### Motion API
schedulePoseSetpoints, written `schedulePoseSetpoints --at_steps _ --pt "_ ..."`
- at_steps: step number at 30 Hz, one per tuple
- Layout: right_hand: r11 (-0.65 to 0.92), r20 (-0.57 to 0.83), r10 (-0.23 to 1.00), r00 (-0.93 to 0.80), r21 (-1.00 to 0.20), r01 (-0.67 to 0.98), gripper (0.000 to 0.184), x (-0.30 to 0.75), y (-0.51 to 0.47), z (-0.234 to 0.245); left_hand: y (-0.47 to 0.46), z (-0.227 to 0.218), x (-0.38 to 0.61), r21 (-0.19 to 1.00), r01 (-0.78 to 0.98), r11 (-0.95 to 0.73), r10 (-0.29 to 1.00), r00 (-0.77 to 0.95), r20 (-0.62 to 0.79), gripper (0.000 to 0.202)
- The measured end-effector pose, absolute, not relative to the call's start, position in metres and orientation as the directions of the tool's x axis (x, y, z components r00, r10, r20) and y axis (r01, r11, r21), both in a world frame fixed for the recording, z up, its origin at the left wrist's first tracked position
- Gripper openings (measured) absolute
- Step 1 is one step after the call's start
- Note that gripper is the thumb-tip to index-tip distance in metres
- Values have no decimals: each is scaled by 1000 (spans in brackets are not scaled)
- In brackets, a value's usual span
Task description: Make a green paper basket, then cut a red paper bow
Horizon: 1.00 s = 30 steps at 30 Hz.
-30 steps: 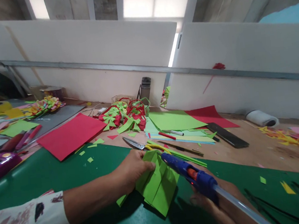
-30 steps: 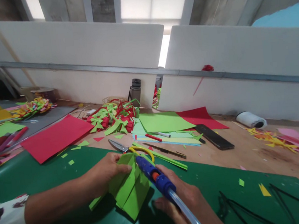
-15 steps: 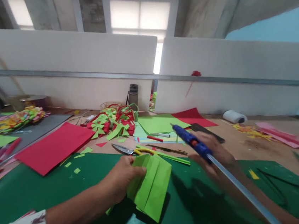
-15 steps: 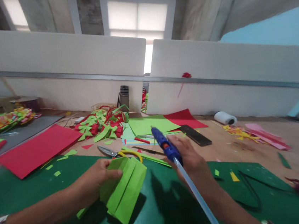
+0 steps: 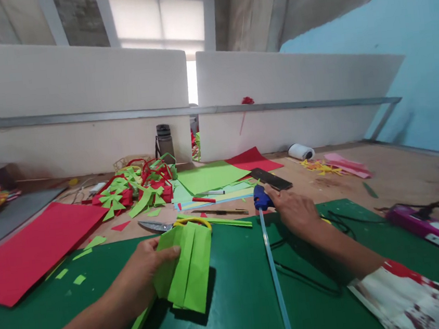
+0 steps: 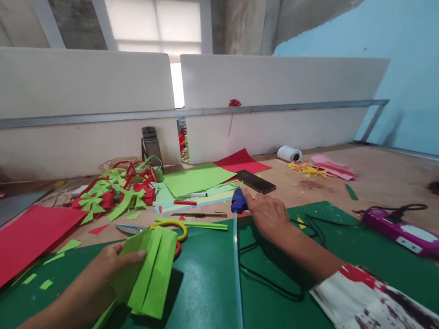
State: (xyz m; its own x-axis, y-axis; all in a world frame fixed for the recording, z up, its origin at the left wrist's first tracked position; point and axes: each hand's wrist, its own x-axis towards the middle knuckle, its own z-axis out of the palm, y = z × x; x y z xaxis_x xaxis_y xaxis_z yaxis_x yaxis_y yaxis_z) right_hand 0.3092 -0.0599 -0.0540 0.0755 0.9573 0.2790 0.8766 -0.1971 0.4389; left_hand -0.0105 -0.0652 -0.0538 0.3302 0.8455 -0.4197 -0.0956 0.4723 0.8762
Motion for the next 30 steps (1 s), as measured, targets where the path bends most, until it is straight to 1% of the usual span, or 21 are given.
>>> schedulePoseSetpoints --at_steps 3,6,8,10,11,13,15,22,27,30 --pt "-161 224 972 68 433 887 51 309 -62 -52 -67 -54 -9 868 -102 487 853 271 -447 41" --pt "-106 192 981 20 450 887 49 300 -70 -39 -67 -55 -9 860 -90 502 846 260 -466 36" --pt "-59 190 981 -35 466 883 38 285 -76 -30 -67 -57 -9 863 -91 497 844 279 -457 36" --pt "26 174 977 -123 477 878 28 266 -81 -26 -67 -58 -10 871 -93 483 852 280 -443 37" --pt "94 146 972 -186 483 870 24 256 -82 -27 -68 -59 -10 874 -96 477 856 275 -437 37" --pt "198 90 957 -275 491 848 19 238 -81 -33 -68 -60 -10 872 -98 480 857 265 -442 36" --pt "243 58 948 -312 499 832 19 226 -77 -42 -69 -62 -10 869 -104 483 855 269 -443 35" --pt "270 30 944 -327 496 825 18 216 -50 -57 -70 -64 -9 870 -148 470 849 345 -400 33" --pt "250 39 950 -311 503 827 18 219 -41 -58 -71 -63 -8 875 -157 458 854 352 -384 21" --pt "221 34 961 -275 508 832 14 226 -37 -59 -71 -64 -8 879 -155 450 856 353 -377 19"
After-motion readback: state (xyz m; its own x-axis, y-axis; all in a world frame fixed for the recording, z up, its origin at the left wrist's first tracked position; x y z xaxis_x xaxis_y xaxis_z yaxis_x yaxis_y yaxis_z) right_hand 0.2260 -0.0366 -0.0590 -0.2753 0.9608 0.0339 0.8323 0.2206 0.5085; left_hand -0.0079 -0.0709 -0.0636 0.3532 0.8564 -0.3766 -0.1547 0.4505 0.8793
